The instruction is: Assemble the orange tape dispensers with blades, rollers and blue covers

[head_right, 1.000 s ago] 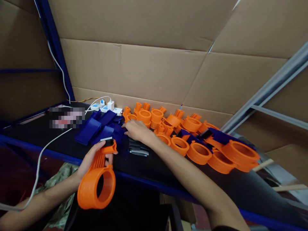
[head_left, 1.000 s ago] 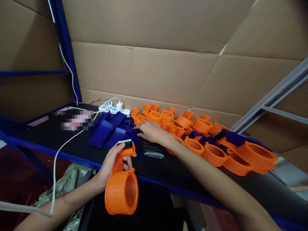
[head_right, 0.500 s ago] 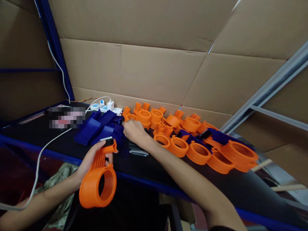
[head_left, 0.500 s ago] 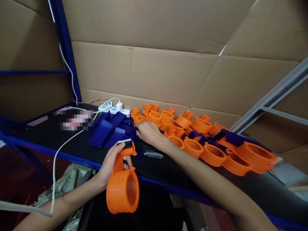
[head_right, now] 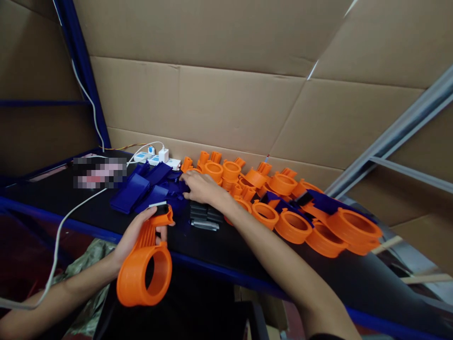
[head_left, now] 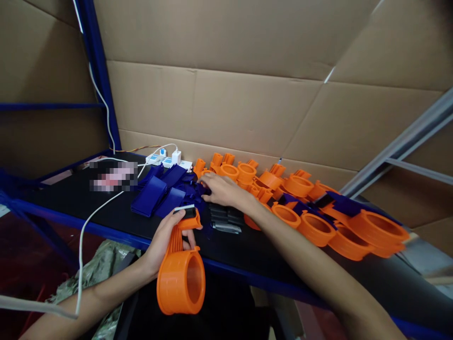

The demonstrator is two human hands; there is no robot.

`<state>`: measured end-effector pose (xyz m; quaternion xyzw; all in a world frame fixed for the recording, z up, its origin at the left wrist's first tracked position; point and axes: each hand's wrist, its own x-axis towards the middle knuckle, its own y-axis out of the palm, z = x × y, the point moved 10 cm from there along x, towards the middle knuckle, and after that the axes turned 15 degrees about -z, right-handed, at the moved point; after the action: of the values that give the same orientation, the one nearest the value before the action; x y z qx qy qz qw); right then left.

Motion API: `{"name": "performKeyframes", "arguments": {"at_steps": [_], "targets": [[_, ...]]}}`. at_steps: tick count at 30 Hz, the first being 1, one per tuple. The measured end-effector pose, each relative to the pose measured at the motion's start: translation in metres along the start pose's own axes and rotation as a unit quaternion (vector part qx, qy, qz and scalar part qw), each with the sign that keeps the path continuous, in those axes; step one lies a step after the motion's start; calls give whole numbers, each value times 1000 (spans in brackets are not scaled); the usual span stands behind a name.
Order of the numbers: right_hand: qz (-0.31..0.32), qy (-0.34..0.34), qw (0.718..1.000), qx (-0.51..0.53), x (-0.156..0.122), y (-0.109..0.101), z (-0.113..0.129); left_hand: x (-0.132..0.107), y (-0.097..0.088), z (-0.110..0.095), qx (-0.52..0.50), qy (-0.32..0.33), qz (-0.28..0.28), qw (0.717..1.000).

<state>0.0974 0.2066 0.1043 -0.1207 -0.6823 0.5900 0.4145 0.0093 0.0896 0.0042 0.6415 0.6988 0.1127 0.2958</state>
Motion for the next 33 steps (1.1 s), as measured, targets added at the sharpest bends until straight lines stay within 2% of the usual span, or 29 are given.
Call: {"name": "performKeyframes", "arguments": {"at_steps": [4, 8, 10, 13, 18, 23, 25, 30, 33], "targets": [[-49, 8, 997, 55, 1, -24, 4, 0, -1, 0, 0, 3, 3, 1000], [-53, 18, 987, 150, -16, -39, 12, 2, -3, 0, 7, 16, 4, 1000], [-35, 37, 964, 261, -32, -39, 21, 3, -4, 1, 8, 25, -1, 1000], [-7, 75, 911, 405, -54, -29, 34, 1, -1, 0, 13, 39, -9, 999], [17, 123, 880, 459, -65, -7, 41, -3, 5, -3, 37, 60, -5, 997], [7, 142, 836, 530, -65, -12, 36, -1, 4, -6, 38, 60, -3, 997], [0, 139, 839, 526, -66, -16, 36, 0, 4, -5, 37, 51, -5, 998], [-50, 83, 905, 414, -67, -28, 44, 2, 1, -1, 20, 35, -22, 999], [-76, 50, 927, 364, -68, -33, 49, 3, -2, -1, 18, 32, -32, 999]]}}
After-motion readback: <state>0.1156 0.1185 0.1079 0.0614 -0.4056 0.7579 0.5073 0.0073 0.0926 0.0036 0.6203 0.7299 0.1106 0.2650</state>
